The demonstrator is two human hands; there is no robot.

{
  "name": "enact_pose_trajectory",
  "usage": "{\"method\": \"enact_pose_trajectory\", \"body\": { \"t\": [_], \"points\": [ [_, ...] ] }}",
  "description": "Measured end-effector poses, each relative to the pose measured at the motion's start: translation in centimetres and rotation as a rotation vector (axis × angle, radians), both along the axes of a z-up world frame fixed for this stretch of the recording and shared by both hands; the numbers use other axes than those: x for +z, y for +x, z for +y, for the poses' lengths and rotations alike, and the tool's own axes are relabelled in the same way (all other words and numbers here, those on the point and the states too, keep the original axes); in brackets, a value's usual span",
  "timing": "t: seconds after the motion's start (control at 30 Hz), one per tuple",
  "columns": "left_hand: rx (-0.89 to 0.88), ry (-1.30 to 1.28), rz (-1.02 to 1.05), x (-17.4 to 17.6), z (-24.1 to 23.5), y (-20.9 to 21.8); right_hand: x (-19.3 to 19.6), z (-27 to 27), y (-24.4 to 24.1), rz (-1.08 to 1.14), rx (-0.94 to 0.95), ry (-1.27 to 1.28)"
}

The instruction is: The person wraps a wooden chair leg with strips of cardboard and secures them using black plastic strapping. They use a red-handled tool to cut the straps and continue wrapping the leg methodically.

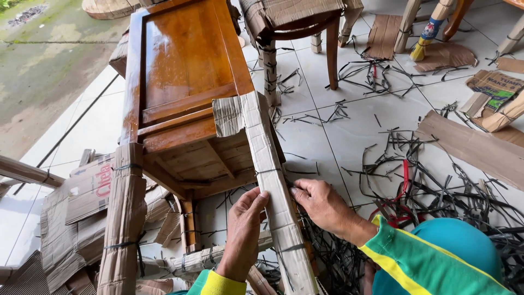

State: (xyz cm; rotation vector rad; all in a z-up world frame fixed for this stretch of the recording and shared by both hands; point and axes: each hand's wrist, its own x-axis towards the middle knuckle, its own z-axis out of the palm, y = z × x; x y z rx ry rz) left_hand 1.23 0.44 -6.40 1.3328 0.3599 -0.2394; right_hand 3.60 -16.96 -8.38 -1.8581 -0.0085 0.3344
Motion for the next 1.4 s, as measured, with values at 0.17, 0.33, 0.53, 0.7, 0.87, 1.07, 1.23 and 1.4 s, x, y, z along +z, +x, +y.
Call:
{"method": "enact_pose_trajectory", "body": {
  "t": [0.17, 0.33, 0.53, 0.7, 0.87, 1.07, 1.23, 1.4],
  "points": [
    [0.136, 0.082, 0.215, 1.6, -0.8, 1.3, -1.5, -0.7, 2.0, -0.032, -0.053, -0.079],
    [0.246, -0.008, 0.123, -1.5, 0.4, 5.8, -4.9, -1.5, 7.2, -0.025, -0.179, 0.088],
    [0.168, -0.020, 0.022, -1.7, 0.7, 10.4, 0.7, 2.5, 9.6, 0.114, -0.171, 0.206],
    [0.218, 0.012, 0.073, -1.5, 0.5, 11.9, 0.7, 3.7, 11.6, 0.180, -0.129, 0.426],
    [0.160, -0.127, 0.037, -4.1, 1.2, 13.1, -1.1, 3.8, 13.2, 0.183, -0.142, 0.429],
    [0.069, -0.103, 0.003, -3.1, 1.6, 12.8, -1.4, 3.9, 13.1, 0.199, -0.096, 0.502],
    [0.231, -0.162, -0.007, -2.3, 0.2, 12.0, -3.5, 4.1, 13.6, 0.161, -0.143, 0.431],
    [0.253, -0.211, 0.061, -5.0, 0.1, 13.4, 1.4, 4.3, 12.2, 0.183, -0.148, 0.357]
  ]
}}
